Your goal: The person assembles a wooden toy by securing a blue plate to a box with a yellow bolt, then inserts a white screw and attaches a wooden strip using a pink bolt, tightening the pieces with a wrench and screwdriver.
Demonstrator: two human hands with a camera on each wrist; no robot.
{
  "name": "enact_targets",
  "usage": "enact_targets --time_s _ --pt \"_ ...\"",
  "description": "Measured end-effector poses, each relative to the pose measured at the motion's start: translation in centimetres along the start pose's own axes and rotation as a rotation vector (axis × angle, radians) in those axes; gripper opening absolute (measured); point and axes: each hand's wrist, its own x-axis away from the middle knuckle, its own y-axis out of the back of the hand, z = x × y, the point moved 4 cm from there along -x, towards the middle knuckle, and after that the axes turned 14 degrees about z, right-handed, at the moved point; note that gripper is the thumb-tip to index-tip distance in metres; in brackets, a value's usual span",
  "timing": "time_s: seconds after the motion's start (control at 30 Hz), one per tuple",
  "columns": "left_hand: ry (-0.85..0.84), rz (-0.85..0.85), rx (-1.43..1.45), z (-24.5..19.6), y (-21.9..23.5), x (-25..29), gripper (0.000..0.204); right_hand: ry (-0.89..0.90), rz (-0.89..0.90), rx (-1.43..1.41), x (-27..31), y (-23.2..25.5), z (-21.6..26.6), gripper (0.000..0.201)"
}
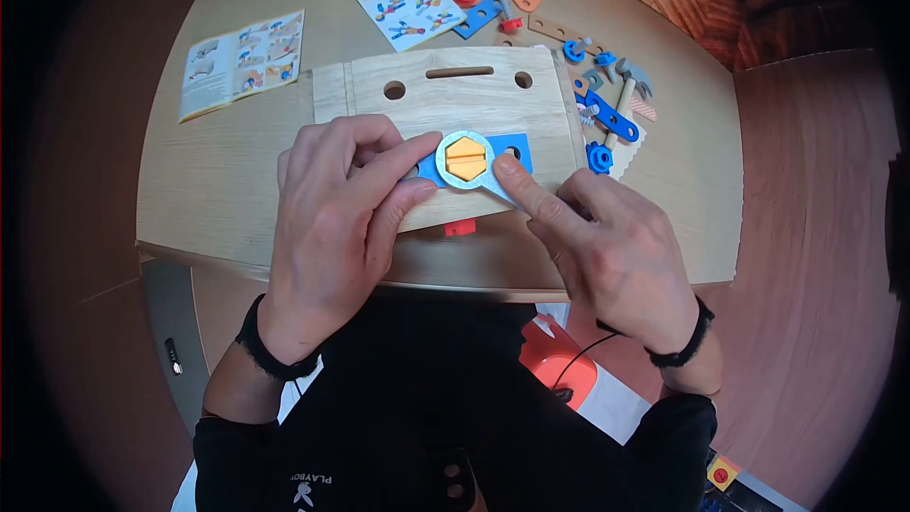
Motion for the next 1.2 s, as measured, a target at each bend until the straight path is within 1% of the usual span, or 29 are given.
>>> enact_targets --time_s 0.07,0.13,0.17,0.2,0.27,0.4,0.43,0.47,0.6,0.7,0.77,0.8,0.87,0.9,0.93,0.97,1.0,1.03,1.07,1.1,1.13,1.17,1.2 --pt "-0.013 -0.01 -0.019 0.0 0.1 0.0 0.034 -0.016 -0.001 -0.037 0.1 -0.2 1.0 0.068" --pt "-0.006 -0.005 -0.023 -0.1 0.0 0.0 0.033 -0.074 -0.001 -0.076 0.2 -0.5 1.7 0.069" --pt "-0.002 -0.003 -0.032 -0.1 0.0 0.0 0.033 -0.051 -0.05 -0.085 0.3 -1.0 1.9 0.07" --pt "-0.004 -0.004 -0.03 -0.1 0.0 0.0 0.033 -0.054 -0.049 -0.083 0.4 -1.3 2.2 0.07" --pt "-0.01 -0.01 -0.025 -0.1 0.0 0.0 0.034 -0.099 -0.07 -0.121 0.4 -1.5 2.8 0.07" --pt "-0.032 -0.026 -0.027 -0.2 0.0 0.1 0.033 -0.138 -0.089 -0.137 0.5 -2.1 4.0 0.07" --pt "-0.011 -0.002 -0.025 -0.3 0.0 0.1 0.033 -0.154 -0.092 -0.124 0.5 -2.3 4.3 0.07" --pt "0.009 0.019 -0.026 -0.4 0.2 0.1 0.033 -0.168 -0.099 -0.11 0.5 -2.3 4.4 0.071" --pt "-0.032 -0.037 -0.027 -0.3 0.2 0.0 0.033 -0.137 -0.137 -0.156 0.9 -1.3 4.1 0.067" --pt "-0.046 -0.025 -0.014 -0.2 0.7 0.0 0.032 -0.122 -0.158 -0.17 1.8 -0.2 3.7 0.063" --pt "-0.019 0.055 0.009 -0.2 0.5 0.2 0.036 -0.204 -0.19 -0.187 3.0 0.1 3.0 0.061" --pt "-0.019 0.051 0.003 -0.1 0.6 0.3 0.036 -0.199 -0.195 -0.187 3.5 0.0 2.1 0.061" --pt "-0.02 0.055 0.057 0.4 0.8 0.6 0.046 -0.292 -0.377 -0.216 5.4 -0.4 -1.4 0.057" --pt "-0.021 0.052 0.054 0.8 0.9 1.0 0.046 -0.365 -0.44 -0.208 6.6 -0.9 -3.4 0.056" --pt "-0.025 0.05 0.049 1.1 0.9 1.5 0.052 -0.438 -0.5 -0.201 7.9 -1.5 -5.5 0.055" --pt "-0.029 0.05 0.045 1.2 0.9 1.8 0.06 -0.553 -0.475 -0.206 9.2 -2.5 -7.8 0.055" --pt "-0.028 0.053 0.041 0.9 1.0 2.1 0.06 -0.669 -0.448 -0.213 10.6 -3.6 -10.0 0.054" --pt "-0.032 0.096 -0.066 0.3 1.2 2.3 0.067 -0.672 -0.45 -0.221 11.8 -4.8 -12.0 0.054" --pt "-0.037 0.139 -0.174 -0.1 1.2 2.4 0.074 -0.776 -0.37 -0.234 12.9 -6.6 -14.2 0.054" --pt "-0.041 0.144 -0.18 -0.2 1.0 2.4 0.074 -0.878 -0.289 -0.246 13.8 -8.1 -15.8 0.054" --pt "-0.027 0.121 -0.211 -0.2 0.8 2.4 0.078 -0.879 -0.293 -0.254 14.1 -9.3 -16.8 0.054" --pt "-0.012 0.098 -0.243 -0.2 0.5 2.4 0.083 -0.909 -0.237 -0.276 14.0 -10.4 -17.4 0.055" --pt "-0.01 0.098 -0.252 -0.2 0.3 2.3 0.083 -0.936 -0.181 -0.296 14.0 -11.1 -18.0 0.057"
